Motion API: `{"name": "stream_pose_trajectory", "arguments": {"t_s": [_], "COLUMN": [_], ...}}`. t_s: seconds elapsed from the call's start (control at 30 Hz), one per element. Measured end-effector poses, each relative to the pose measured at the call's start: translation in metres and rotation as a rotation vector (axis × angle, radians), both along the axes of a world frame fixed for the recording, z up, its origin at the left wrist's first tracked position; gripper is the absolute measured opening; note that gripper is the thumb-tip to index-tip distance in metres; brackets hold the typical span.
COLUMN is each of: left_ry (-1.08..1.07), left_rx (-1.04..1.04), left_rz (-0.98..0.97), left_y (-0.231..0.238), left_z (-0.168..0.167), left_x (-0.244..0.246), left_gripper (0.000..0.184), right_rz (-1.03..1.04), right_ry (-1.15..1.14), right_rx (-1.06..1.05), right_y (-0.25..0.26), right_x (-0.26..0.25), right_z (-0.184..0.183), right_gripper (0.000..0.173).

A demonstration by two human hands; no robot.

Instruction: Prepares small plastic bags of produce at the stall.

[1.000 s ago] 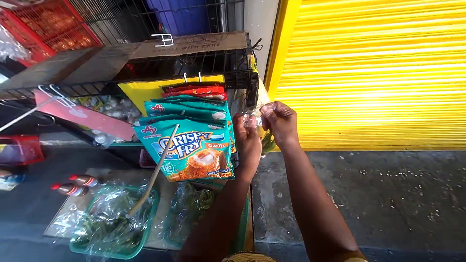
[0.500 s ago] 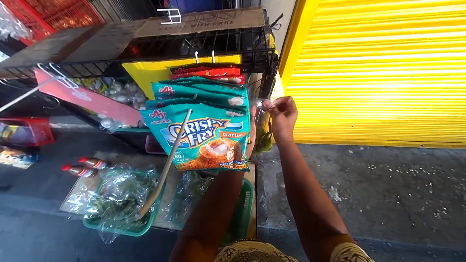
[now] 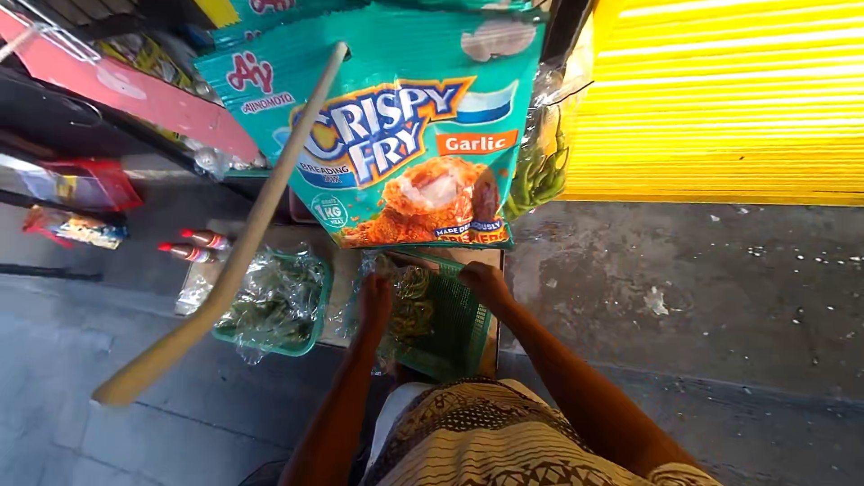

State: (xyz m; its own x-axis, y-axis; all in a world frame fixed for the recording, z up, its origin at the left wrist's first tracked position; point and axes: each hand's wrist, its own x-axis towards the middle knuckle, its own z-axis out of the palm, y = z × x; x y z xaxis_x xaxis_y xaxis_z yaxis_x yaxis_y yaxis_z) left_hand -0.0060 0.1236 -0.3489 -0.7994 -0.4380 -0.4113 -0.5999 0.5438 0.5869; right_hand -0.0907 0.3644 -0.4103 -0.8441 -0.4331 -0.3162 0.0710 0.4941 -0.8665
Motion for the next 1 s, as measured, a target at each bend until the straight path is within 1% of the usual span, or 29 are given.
{"name": "stream_pose_trajectory", "arguments": {"t_s": [0.07,0.13,0.2,0.27,0.33,0.37,0.43,0.47,0.53,0.6,0.67,0.7,0.73,0.77,0.8,0.83,0.87,0.9,0.93,1.0], "left_ry": [0.021,0.056,0.048,0.034,0.039,0.032,0.022,0.02,0.026,0.066,0.106,0.118,0.141,0.192,0.277,0.375,0.446,0.491,0.509,0.519], "left_rx": [-0.087,-0.095,-0.038,0.031,0.08,0.104,0.145,0.152,0.154,0.154,0.165,0.184,0.216,0.277,0.363,0.487,0.621,0.734,0.818,0.901], "left_rz": [0.099,0.189,0.23,0.225,0.206,0.192,0.177,0.171,0.165,0.139,0.077,0.046,0.016,-0.003,-0.01,-0.006,-0.008,-0.017,-0.037,-0.098], "left_y": [-0.007,-0.01,-0.007,-0.002,0.002,0.005,0.007,0.007,0.008,0.01,0.015,0.02,0.025,0.031,0.036,0.042,0.05,0.057,0.064,0.082], "left_z": [-0.005,-0.011,-0.012,-0.015,-0.019,-0.017,-0.015,-0.015,-0.014,-0.014,-0.014,-0.009,-0.005,0.0,0.005,0.009,0.02,0.03,0.04,0.059], "left_x": [0.029,0.054,0.072,0.086,0.095,0.096,0.096,0.096,0.091,0.08,0.061,0.049,0.038,0.028,0.018,0.01,0.002,-0.005,-0.013,-0.027], "left_gripper": [0.034,0.032,0.03,0.031,0.031,0.03,0.03,0.031,0.039,0.053,0.076,0.087,0.092,0.089,0.077,0.061,0.045,0.034,0.027,0.025], "right_rz": [0.2,0.283,0.31,0.338,0.439,0.495,0.493,0.486,0.459,0.458,0.416,0.383,0.345,0.299,0.236,0.161,0.081,-0.003,-0.085,-0.208], "right_ry": [-0.046,-0.04,-0.01,-0.027,-0.106,-0.145,-0.084,-0.074,-0.09,-0.076,-0.082,-0.102,-0.133,-0.16,-0.169,-0.169,-0.167,-0.161,-0.15,-0.121], "right_rx": [0.062,0.072,0.099,0.186,0.334,0.373,0.285,0.237,0.145,0.061,-0.065,-0.121,-0.167,-0.212,-0.264,-0.321,-0.391,-0.463,-0.53,-0.62], "right_y": [-0.035,-0.069,-0.102,-0.129,-0.145,-0.148,-0.152,-0.151,-0.139,-0.117,-0.093,-0.081,-0.069,-0.058,-0.047,-0.037,-0.027,-0.015,-0.004,0.018], "right_x": [0.001,-0.004,-0.012,-0.016,-0.019,-0.021,-0.022,-0.023,-0.023,-0.019,-0.014,-0.012,-0.011,-0.01,-0.01,-0.011,-0.011,-0.012,-0.013,-0.014], "right_z": [-0.01,-0.012,-0.013,-0.003,0.018,0.027,0.008,-0.003,-0.004,0.017,0.039,0.053,0.069,0.086,0.099,0.108,0.114,0.118,0.121,0.127], "right_gripper": [0.033,0.034,0.039,0.05,0.053,0.053,0.042,0.04,0.037,0.035,0.029,0.029,0.031,0.03,0.027,0.02,0.018,0.019,0.02,0.022]}}
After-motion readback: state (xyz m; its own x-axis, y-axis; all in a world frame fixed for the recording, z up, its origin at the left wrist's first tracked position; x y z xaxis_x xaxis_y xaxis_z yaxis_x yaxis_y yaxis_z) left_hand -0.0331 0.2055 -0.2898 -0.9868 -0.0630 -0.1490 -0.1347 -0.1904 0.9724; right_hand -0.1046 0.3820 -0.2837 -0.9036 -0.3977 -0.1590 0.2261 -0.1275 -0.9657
